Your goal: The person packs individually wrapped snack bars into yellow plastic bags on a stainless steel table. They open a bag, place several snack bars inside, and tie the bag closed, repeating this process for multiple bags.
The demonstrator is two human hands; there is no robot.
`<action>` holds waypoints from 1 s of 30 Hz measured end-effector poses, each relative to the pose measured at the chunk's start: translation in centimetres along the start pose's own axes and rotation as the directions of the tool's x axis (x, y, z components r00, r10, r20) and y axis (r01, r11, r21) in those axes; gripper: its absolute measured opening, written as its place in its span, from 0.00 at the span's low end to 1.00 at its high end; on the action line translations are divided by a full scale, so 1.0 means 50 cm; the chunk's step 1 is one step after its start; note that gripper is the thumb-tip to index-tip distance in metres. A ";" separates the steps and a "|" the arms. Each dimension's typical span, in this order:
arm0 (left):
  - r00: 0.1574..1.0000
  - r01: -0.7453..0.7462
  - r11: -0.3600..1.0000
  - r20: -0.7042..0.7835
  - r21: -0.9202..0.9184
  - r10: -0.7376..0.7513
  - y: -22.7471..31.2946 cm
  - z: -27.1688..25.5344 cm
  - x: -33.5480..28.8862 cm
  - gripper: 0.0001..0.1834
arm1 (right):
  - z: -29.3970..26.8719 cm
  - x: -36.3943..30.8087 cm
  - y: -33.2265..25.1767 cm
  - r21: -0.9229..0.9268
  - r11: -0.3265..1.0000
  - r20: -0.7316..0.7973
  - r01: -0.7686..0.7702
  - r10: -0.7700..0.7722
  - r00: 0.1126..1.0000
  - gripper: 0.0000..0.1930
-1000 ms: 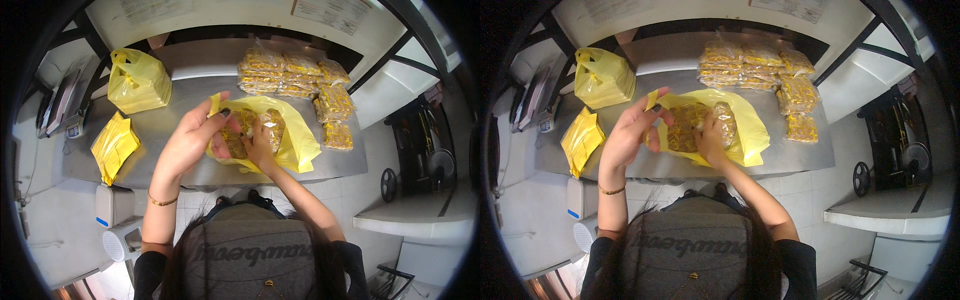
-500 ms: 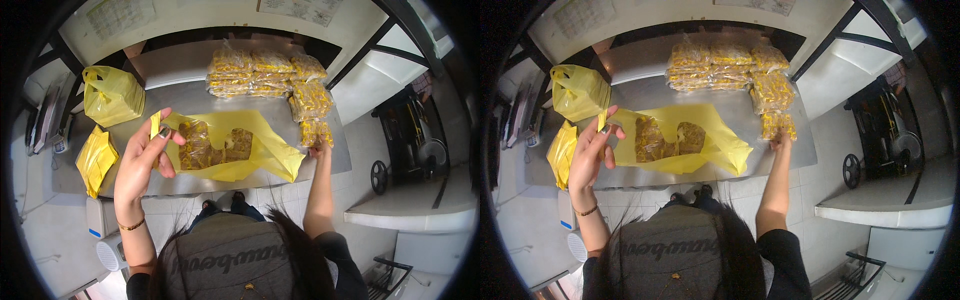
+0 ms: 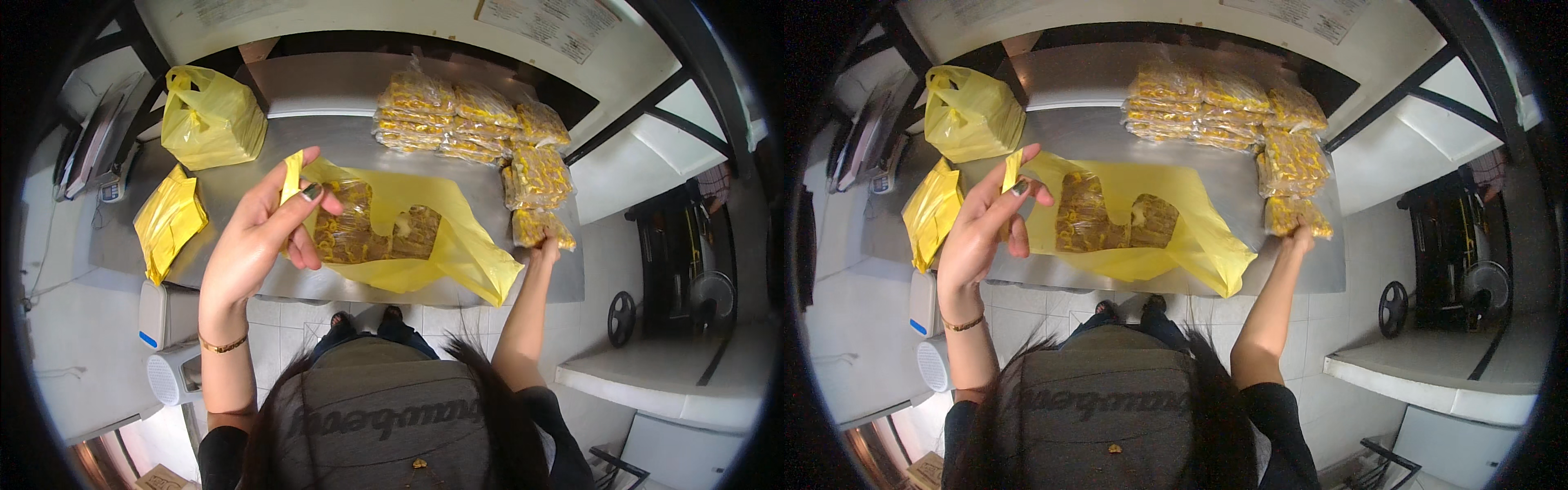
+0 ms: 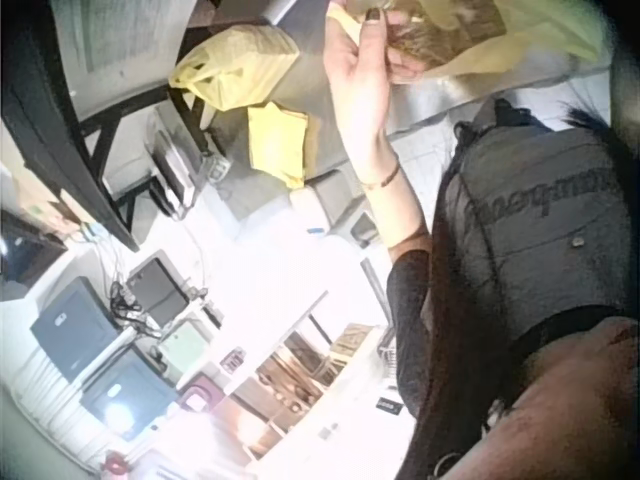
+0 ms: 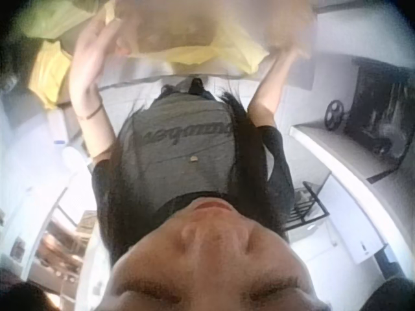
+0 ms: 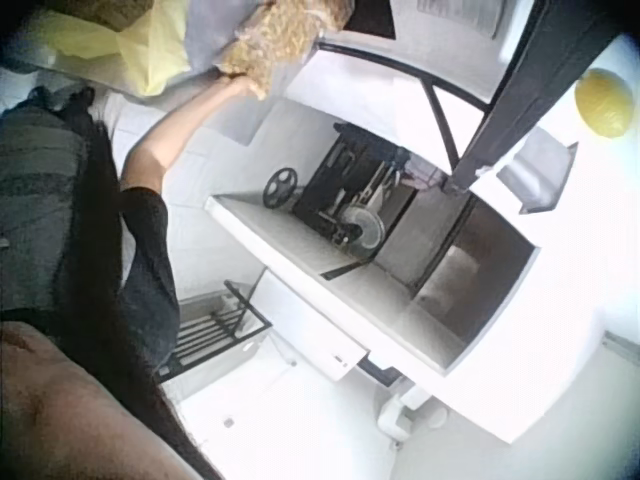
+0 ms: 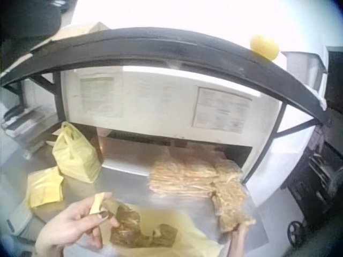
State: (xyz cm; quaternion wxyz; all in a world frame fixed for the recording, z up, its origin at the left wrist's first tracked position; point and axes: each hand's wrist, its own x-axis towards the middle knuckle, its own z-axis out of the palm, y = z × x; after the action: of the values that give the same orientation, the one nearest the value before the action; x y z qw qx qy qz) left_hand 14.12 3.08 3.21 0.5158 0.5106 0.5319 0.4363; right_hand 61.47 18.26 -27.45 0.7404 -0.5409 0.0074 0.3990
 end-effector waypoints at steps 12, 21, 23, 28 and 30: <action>0.994 -0.001 0.994 0.106 -0.110 0.012 -0.015 -0.038 0.019 0.28 | 0.039 -0.422 -0.259 0.130 0.977 0.829 -0.171 -0.012 0.560 0.25; 0.965 0.053 0.993 0.263 -0.109 -0.022 -0.035 -0.082 0.011 0.29 | 0.265 -0.656 0.072 -0.706 0.575 0.476 -0.414 0.817 0.325 0.13; 0.959 0.072 0.991 0.282 -0.111 -0.038 -0.031 -0.091 0.006 0.29 | 0.258 -0.600 0.082 -0.652 0.577 0.461 -0.492 0.817 0.347 0.12; 0.941 0.138 0.948 0.336 -0.285 -0.036 -0.027 -0.089 0.012 0.29 | 0.232 -0.494 0.011 -0.583 0.746 0.504 -0.323 0.644 0.576 0.12; 0.944 0.114 0.957 0.329 -0.266 -0.021 -0.028 -0.086 0.017 0.29 | 0.223 -0.477 0.007 -0.663 0.700 0.451 -0.265 0.656 0.605 0.13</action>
State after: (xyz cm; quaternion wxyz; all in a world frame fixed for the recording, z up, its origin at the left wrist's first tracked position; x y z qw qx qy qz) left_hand 9.75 4.08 2.12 0.6778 0.4778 0.3903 0.4000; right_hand 40.32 13.38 -12.57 0.3756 -0.5233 -0.2192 0.7328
